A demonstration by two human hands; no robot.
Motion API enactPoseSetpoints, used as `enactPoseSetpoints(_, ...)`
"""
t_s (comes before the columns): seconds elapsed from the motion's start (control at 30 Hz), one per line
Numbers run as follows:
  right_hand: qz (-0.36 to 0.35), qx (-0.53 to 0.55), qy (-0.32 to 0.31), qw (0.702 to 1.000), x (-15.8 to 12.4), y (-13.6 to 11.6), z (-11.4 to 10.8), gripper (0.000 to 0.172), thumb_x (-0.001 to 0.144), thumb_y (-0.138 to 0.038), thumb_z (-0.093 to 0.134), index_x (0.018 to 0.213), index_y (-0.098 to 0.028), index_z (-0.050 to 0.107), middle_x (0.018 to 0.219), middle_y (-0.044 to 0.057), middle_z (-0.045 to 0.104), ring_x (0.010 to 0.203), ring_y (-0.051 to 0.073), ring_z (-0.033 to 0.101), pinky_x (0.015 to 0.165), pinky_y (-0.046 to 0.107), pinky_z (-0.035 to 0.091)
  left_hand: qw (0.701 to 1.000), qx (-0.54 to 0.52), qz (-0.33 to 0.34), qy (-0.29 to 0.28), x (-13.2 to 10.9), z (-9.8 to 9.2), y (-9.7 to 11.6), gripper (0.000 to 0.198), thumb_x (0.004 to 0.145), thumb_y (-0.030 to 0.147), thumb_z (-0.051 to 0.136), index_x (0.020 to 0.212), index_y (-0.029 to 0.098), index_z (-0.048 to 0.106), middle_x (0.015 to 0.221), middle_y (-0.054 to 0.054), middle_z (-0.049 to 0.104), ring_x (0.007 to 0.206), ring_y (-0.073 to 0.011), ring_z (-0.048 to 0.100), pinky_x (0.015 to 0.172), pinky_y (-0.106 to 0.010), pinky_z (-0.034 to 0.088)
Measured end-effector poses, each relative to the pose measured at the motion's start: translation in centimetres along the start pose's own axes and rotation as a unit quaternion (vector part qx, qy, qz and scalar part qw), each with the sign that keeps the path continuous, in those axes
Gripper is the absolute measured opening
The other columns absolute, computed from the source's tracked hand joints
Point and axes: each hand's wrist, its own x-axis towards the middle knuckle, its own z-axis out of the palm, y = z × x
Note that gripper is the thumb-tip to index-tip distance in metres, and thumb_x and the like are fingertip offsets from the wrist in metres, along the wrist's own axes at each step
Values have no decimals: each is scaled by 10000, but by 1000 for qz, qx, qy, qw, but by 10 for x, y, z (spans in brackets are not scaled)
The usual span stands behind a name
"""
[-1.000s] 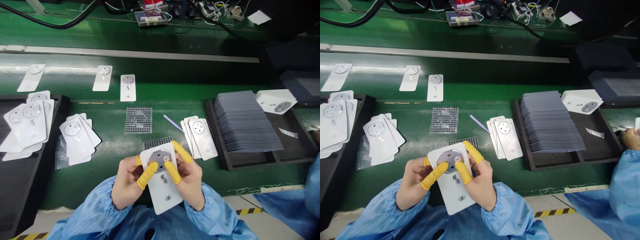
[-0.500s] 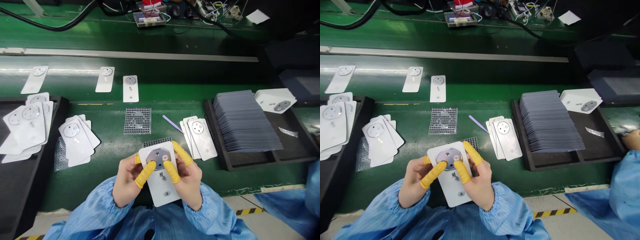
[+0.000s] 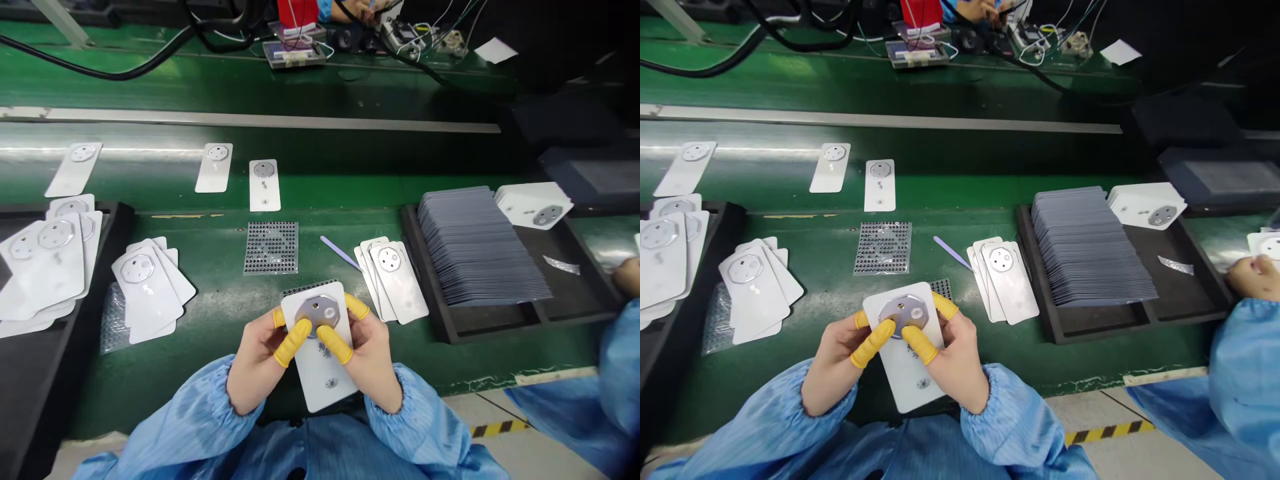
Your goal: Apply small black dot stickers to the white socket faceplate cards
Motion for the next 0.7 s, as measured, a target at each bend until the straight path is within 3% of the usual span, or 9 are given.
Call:
enactPoseSetpoints(0.13,-8,-11,14,1000,-1,9,2,289,777,-192,684,1055,-231,614,967,32,723,869,175,700,775,284,586,998,53,29,15,3,2,-14,173,755,193,720,923,201,758,981,-57,746,857,-217,701,718,-235,571)
enactPoseSetpoints(0.23,-21,-28,27,999,1,19,-2,284,790,-243,669,1064,-230,595,991,44,722,886,195,702,778,319,589,994,105,8,1,5,3,-25,209,766,249,699,954,163,730,994,-87,739,901,-254,692,734,-286,578)
enactPoseSetpoints(0.3,-27,-41,28,998,9,23,-18,323,783,-291,676,1087,-227,590,1021,56,719,908,216,700,786,352,592,984,178,-1,-30,11,1,-26,261,815,301,632,1025,158,693,1044,-99,725,943,-259,682,783,-324,572)
enactPoseSetpoints(0.37,-43,-95,65,992,21,23,-49,413,770,-319,690,1152,-215,573,1097,79,697,994,236,675,867,393,565,964,262,11,-52,29,-6,-21,319,863,337,546,1115,164,636,1122,-100,697,973,-242,673,862,-359,546)
enactPoseSetpoints(0.4,-56,-139,99,984,28,23,-68,462,769,-326,690,1193,-204,555,1152,96,672,1056,247,648,923,416,534,953,300,19,-46,42,-10,-17,347,875,340,517,1164,165,599,1147,-98,684,979,-229,670,893,-370,532)
enactPoseSetpoints(0.47,-95,-296,176,934,44,23,-108,499,795,-358,648,1243,-174,528,1199,126,641,1107,269,617,963,461,501,929,368,20,0,80,-21,-7,418,876,308,503,1263,149,502,1105,-93,695,962,-202,672,889,-363,536)
enactPoseSetpoints(0.53,-122,-353,194,907,63,27,-138,470,790,-346,633,1210,-144,563,1207,162,620,1145,330,579,989,562,444,907,417,14,64,126,-37,5,460,859,232,536,1296,115,455,1101,-107,687,996,-198,656,884,-353,533)
enactPoseSetpoints(0.63,-178,-372,175,894,84,37,-151,390,803,-297,595,1174,-178,592,1295,160,540,1254,382,459,1048,657,317,855,494,1,160,190,-59,25,399,874,217,574,1254,124,497,1168,-117,626,1038,-221,619,893,-413,512)
enactPoseSetpoints(0.7,-224,-389,166,878,80,37,-142,365,853,-264,529,1216,-242,560,1381,117,458,1325,357,368,1096,637,263,821,538,-2,190,225,-51,37,356,887,279,581,1216,154,530,1211,-104,581,1040,-236,601,866,-449,512)
